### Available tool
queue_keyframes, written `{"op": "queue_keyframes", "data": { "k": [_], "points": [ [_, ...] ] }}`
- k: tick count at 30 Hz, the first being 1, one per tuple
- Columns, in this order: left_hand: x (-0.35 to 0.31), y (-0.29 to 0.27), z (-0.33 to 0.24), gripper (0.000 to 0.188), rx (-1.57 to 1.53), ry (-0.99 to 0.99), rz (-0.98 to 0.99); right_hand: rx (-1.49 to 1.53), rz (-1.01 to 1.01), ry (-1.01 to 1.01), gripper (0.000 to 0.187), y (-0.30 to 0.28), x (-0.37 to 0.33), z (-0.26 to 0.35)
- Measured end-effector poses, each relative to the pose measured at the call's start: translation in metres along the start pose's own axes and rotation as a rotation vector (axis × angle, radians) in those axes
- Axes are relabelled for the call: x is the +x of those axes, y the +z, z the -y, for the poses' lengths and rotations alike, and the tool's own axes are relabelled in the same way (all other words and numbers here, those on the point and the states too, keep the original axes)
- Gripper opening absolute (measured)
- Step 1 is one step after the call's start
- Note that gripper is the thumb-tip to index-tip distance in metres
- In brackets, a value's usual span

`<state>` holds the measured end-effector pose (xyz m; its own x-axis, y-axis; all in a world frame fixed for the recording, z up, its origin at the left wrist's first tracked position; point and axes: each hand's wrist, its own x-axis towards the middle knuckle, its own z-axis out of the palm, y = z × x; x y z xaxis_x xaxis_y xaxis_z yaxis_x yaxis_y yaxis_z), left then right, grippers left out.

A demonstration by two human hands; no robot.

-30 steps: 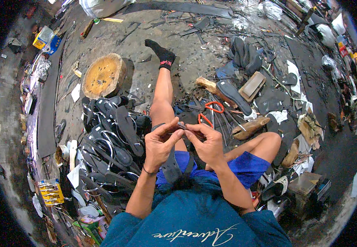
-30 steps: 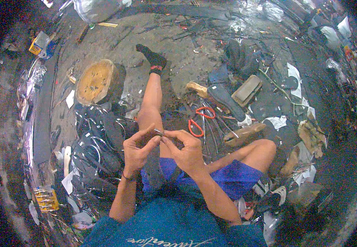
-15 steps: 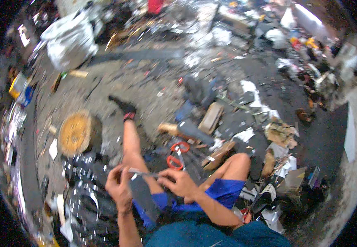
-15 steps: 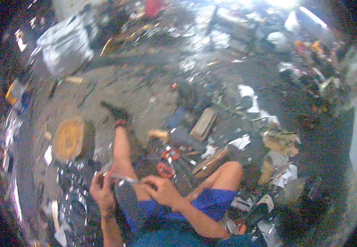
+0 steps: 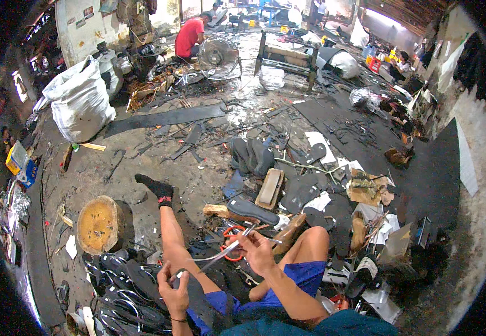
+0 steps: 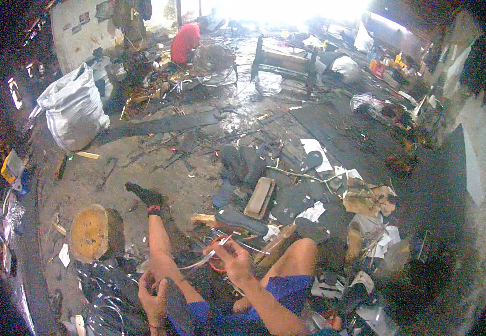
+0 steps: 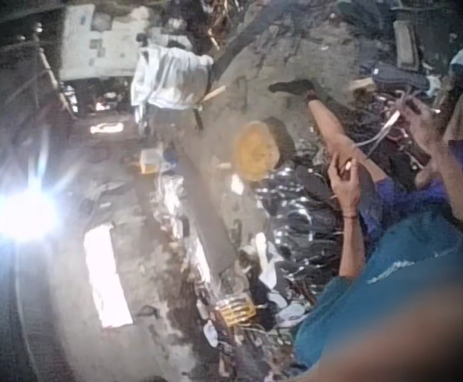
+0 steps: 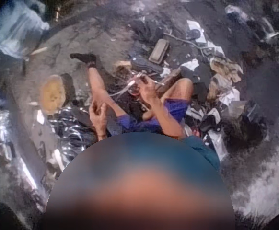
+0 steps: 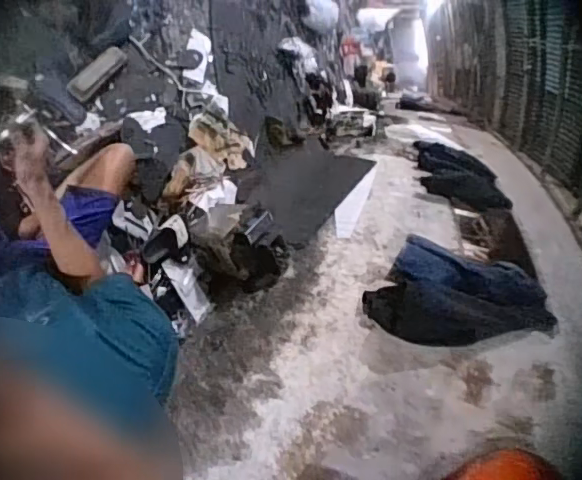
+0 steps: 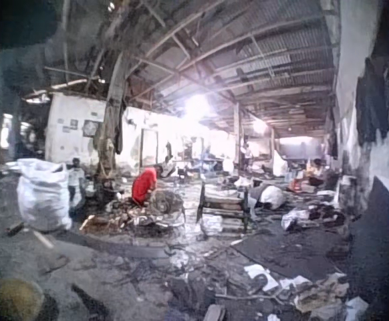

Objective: The person sits on the floor and uses a small metal tool to scrape and trim the edges of a black shoe insole. They repeatedly scrape the surface, trim excess material with shears, and place the finished insole aside.

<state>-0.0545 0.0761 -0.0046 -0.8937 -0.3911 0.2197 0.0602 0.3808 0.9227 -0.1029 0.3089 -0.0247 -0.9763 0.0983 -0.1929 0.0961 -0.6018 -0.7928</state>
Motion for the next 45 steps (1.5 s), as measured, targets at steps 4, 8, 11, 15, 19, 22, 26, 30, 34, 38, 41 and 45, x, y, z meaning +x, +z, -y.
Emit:
{"op": "queue_keyframes", "data": {
  "k": [4, 8, 11, 15, 19, 22, 26, 30, 34, 38, 41, 45],
  "points": [
    [-0.001, 0.014, -0.031, 0.043, -0.106, 0.016, 0.222, -1.042, 0.375, -0.686, 0.021, 0.035, -0.021, 0.010],
    [0.009, 0.027, -0.055, 0.030, -0.246, -0.233, 0.317, -0.947, 0.422, -0.396, 0.022, 0.052, -0.037, 0.016],
    [0.010, 0.028, -0.057, 0.030, -0.370, -0.244, 0.237, -0.810, 0.467, -0.143, 0.028, 0.046, -0.038, 0.020],
    [0.003, 0.028, -0.044, 0.033, -0.559, -0.359, 0.208, -0.667, 0.357, -0.004, 0.026, 0.043, -0.045, 0.015],
    [0.001, 0.029, -0.030, 0.034, -0.632, -0.401, 0.267, -0.509, 0.217, 0.062, 0.018, 0.047, -0.052, 0.008],
    [0.002, 0.027, -0.026, 0.033, -0.557, -0.397, 0.325, -0.560, 0.166, 0.009, 0.016, 0.046, -0.053, 0.005],
    [0.001, 0.028, -0.026, 0.031, -0.605, -0.367, 0.325, -0.606, 0.150, -0.111, 0.014, 0.043, -0.049, -0.005],
    [-0.002, 0.033, -0.023, 0.031, -0.621, -0.349, 0.299, -0.771, 0.185, -0.302, 0.015, 0.043, -0.047, -0.012],
    [-0.004, 0.034, -0.022, 0.029, -0.586, -0.382, 0.282, -0.944, 0.234, -0.414, 0.021, 0.043, -0.048, -0.004],
    [-0.005, 0.029, -0.025, 0.024, -0.527, -0.396, 0.219, -0.859, 0.332, -0.282, 0.025, 0.046, -0.049, 0.002],
    [-0.011, 0.029, -0.026, 0.021, -0.364, -0.305, 0.170, -0.878, 0.294, -0.252, 0.026, 0.049, -0.050, -0.005],
    [-0.023, 0.029, -0.023, 0.023, -0.136, -0.206, 0.110, -0.958, 0.274, -0.399, 0.023, 0.051, -0.049, -0.025]
  ]
}}
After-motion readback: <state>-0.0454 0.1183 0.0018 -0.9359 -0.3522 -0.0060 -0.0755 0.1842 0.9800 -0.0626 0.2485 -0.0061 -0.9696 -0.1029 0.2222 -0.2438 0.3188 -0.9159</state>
